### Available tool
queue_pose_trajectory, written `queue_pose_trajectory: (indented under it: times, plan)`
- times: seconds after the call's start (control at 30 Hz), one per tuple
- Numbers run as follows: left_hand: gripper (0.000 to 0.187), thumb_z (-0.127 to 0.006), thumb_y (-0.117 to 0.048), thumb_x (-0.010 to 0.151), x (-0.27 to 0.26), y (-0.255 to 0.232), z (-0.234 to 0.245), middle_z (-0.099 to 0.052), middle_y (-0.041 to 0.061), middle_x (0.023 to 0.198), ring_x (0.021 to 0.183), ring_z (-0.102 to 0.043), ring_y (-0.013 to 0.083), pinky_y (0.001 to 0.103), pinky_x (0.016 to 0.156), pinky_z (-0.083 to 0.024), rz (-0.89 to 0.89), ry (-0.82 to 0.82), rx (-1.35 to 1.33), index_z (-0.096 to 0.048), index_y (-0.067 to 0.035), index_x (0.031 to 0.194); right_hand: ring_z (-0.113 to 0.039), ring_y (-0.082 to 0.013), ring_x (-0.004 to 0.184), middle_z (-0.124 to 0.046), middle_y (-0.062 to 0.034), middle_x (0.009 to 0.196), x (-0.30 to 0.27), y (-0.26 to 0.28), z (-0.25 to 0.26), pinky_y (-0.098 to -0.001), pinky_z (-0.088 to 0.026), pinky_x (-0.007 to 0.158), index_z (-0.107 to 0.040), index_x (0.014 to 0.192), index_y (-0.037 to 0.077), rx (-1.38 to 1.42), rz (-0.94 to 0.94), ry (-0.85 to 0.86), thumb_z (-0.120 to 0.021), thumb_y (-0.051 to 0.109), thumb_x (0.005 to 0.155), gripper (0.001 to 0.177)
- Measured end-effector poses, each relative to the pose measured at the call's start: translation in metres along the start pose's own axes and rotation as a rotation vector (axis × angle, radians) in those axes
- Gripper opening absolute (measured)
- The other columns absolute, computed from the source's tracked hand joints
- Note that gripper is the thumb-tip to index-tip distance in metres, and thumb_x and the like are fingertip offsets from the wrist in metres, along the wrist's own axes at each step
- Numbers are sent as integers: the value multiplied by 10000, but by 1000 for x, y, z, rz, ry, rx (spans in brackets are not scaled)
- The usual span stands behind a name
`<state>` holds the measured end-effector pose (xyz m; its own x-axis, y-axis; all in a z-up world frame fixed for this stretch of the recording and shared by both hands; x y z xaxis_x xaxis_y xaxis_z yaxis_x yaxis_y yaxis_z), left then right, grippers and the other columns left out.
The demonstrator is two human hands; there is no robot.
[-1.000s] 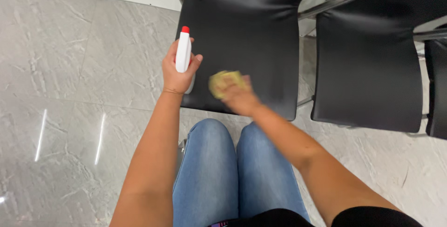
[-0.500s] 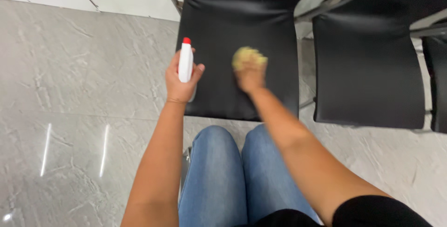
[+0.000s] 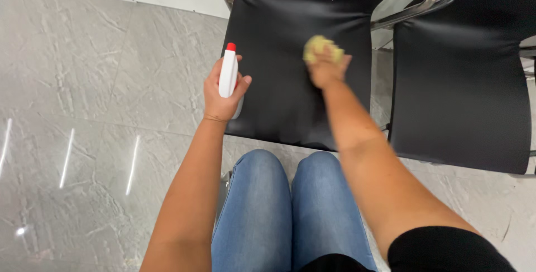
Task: The person cleans a row of black chairs by spraying them with a liquid and wiping the surfaces with a cloth.
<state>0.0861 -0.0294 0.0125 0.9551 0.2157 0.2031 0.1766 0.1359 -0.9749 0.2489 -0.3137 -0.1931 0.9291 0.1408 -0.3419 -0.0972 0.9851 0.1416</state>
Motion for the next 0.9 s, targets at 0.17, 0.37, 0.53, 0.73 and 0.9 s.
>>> queue_pose_trajectory:
  times: [0.17, 0.37, 0.53, 0.73, 0.9]
  plan:
    - [461, -810, -59, 880, 0, 1, -2, -599, -42, 768, 730, -563, 48, 225, 777, -509, -26, 12, 11, -630, -26, 1303, -72, -287, 1599, -86, -92, 1728, -41, -91, -4, -725, 18, 1187, -226, 1633, 261, 135, -150, -135, -422, 349, 1030, 640]
    - [446, -811, -55, 897, -1, 3, -1, -598, -37, 776, 722, -555, 55, 232, 732, -490, 11, 6, 5, -634, -35, 1306, -100, -352, 1578, -134, -149, 1713, -217, -89, -54, -726, -72, 1175, -277, 1620, 202, 132, 57, -251, -511, 395, 988, 701]
    - [467, -816, -57, 882, -3, 1, -7, -588, -39, 771, 716, -560, 56, 231, 732, -503, 11, 17, 35, -629, -31, 1309, -114, -320, 1592, -157, -120, 1724, -263, -92, -54, -713, -67, 1203, -260, 1634, 249, 110, 90, -162, -479, 443, 1023, 678]
    - [464, -815, -68, 883, -3, 7, -6, -581, -51, 770, 710, -552, 46, 230, 726, -504, 17, 18, 1, -623, -23, 1303, -93, -381, 1571, -116, -165, 1718, -144, -106, -20, -706, -76, 1187, -231, 1646, 244, 34, -69, -222, -436, 498, 1009, 716]
    - [476, -806, -54, 868, -6, 1, -5, -558, -53, 759, 694, -519, 38, 225, 717, -494, 18, 30, 5, -621, -21, 1305, -28, -371, 1573, -34, -154, 1713, -5, -124, -14, -648, -23, 1210, -161, 1636, 245, 150, -169, -164, -358, 544, 1011, 721]
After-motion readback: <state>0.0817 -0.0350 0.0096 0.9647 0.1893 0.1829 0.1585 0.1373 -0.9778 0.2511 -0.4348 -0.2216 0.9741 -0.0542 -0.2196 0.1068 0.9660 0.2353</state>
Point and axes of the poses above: each hand's wrist, its own x-axis towards the middle knuckle, its own z-axis out of the back of the hand, y = z × x, the point moved 6 cm from there along x, towards the middle knuckle
